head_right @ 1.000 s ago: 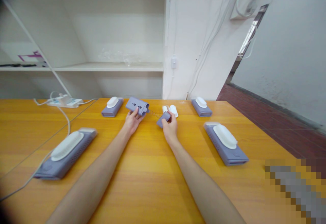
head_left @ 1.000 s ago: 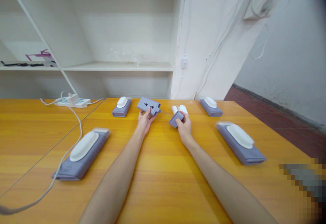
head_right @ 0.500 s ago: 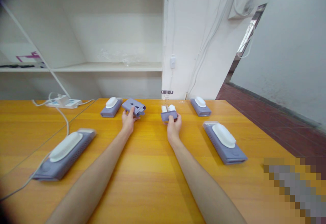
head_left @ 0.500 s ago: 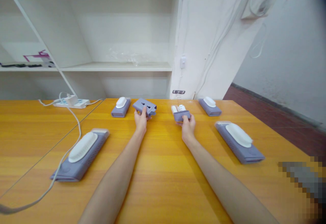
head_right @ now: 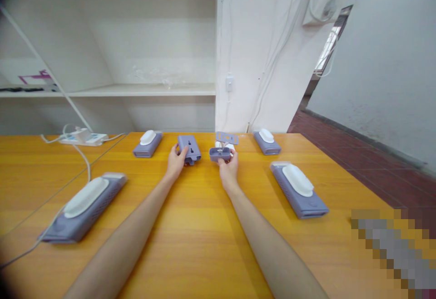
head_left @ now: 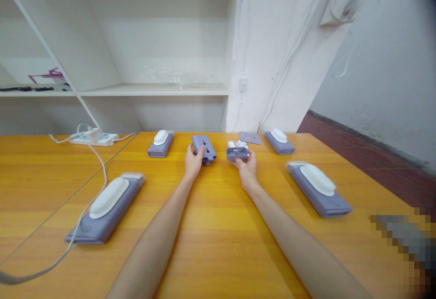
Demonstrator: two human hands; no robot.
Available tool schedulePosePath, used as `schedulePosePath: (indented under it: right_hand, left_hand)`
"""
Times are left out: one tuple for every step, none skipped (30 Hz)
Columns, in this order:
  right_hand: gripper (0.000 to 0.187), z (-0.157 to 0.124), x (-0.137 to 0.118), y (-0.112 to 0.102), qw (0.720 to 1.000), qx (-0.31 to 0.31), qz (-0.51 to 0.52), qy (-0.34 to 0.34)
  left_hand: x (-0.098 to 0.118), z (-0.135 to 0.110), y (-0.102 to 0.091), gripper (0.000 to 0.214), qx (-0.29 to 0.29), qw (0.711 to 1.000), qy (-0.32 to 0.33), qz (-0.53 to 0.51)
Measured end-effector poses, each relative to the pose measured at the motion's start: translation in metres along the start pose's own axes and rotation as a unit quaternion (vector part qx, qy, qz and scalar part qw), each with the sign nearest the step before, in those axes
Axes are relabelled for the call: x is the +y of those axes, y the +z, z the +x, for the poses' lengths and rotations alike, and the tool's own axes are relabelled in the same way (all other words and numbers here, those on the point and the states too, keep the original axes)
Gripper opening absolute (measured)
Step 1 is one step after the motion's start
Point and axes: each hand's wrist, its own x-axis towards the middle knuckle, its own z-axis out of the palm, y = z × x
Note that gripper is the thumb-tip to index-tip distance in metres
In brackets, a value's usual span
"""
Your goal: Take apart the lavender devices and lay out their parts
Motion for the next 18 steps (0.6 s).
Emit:
schedulePosePath:
  right_hand:
    - [0.049, 0.0000, 0.0002, -0.0001, 1.000, -0.003, -0.002, -0.001]
    - [0.049, -0.0001, 0.0003, -0.0003, 1.000, -0.005, -0.006, -0.002]
    - [0.049, -0.0002, 0.0004, -0.0003, 1.000, -0.006, -0.009, -0.002]
    - [0.049, -0.0003, 0.0004, -0.0004, 1.000, -0.006, -0.011, -0.002]
    - [0.048, -0.0004, 0.0003, -0.0004, 1.000, -0.007, -0.011, -0.002]
    - [0.048, -0.0005, 0.0003, -0.0004, 1.000, -0.009, -0.010, -0.001]
    - [0.048, -0.0005, 0.0004, -0.0004, 1.000, -0.011, -0.008, 0.000]
    - [0.048, -0.0005, 0.0007, -0.0004, 1.000, -0.012, -0.006, 0.001]
    - [0.048, -0.0003, 0.0011, -0.0004, 1.000, -0.012, -0.004, 0.003]
    - [0.048, 0.0000, 0.0017, -0.0005, 1.000, -0.010, -0.002, 0.004]
    - [0.048, 0.0004, 0.0024, -0.0006, 1.000, -0.007, 0.001, 0.005]
    - [0.048, 0.0009, 0.0032, -0.0008, 1.000, -0.005, 0.003, 0.006]
    - [0.048, 0.0014, 0.0040, -0.0009, 1.000, -0.001, 0.007, 0.007]
    - [0.048, 0.0019, 0.0047, -0.0011, 1.000, 0.001, 0.011, 0.007]
    - [0.048, 0.0023, 0.0052, -0.0012, 1.000, 0.002, 0.017, 0.008]
    - [0.048, 0.0025, 0.0055, -0.0012, 1.000, 0.003, 0.022, 0.008]
    - [0.048, 0.0025, 0.0055, -0.0010, 1.000, 0.003, 0.027, 0.009]
    - [0.048, 0.0022, 0.0053, -0.0007, 0.999, 0.002, 0.032, 0.010]
  left_hand:
    - [0.0004, 0.0001, 0.0000, 0.066, -0.004, 1.000, 0.002, 0.010]
    - [0.0009, 0.0003, 0.0000, 0.062, -0.006, 1.000, 0.004, 0.024]
    - [0.0015, 0.0007, -0.0002, 0.057, -0.006, 0.999, 0.007, 0.040]
    - [0.0021, 0.0012, -0.0004, 0.052, -0.005, 0.998, 0.011, 0.059]
    - [0.0028, 0.0017, -0.0007, 0.048, -0.003, 0.997, 0.014, 0.080]
    - [0.0035, 0.0023, -0.0010, 0.045, -0.001, 0.995, 0.018, 0.102]
    - [0.0042, 0.0027, -0.0013, 0.043, 0.000, 0.992, 0.022, 0.124]
    - [0.0049, 0.0031, -0.0016, 0.042, 0.002, 0.989, 0.026, 0.147]
    - [0.0056, 0.0033, -0.0018, 0.042, 0.004, 0.985, 0.030, 0.169]
    - [0.0062, 0.0033, -0.0020, 0.042, 0.006, 0.981, 0.034, 0.191]
    - [0.0068, 0.0033, -0.0023, 0.042, 0.008, 0.977, 0.037, 0.211]
    - [0.0073, 0.0032, -0.0025, 0.042, 0.009, 0.972, 0.040, 0.230]
    - [0.0076, 0.0031, -0.0028, 0.042, 0.011, 0.967, 0.042, 0.250]
    - [0.0078, 0.0031, -0.0032, 0.041, 0.013, 0.962, 0.044, 0.269]
    - [0.0078, 0.0031, -0.0037, 0.042, 0.016, 0.957, 0.046, 0.287]
    - [0.0077, 0.0031, -0.0042, 0.042, 0.019, 0.951, 0.049, 0.305]
    - [0.0076, 0.0031, -0.0046, 0.044, 0.021, 0.945, 0.052, 0.322]
    - [0.0075, 0.0030, -0.0049, 0.045, 0.024, 0.940, 0.055, 0.336]
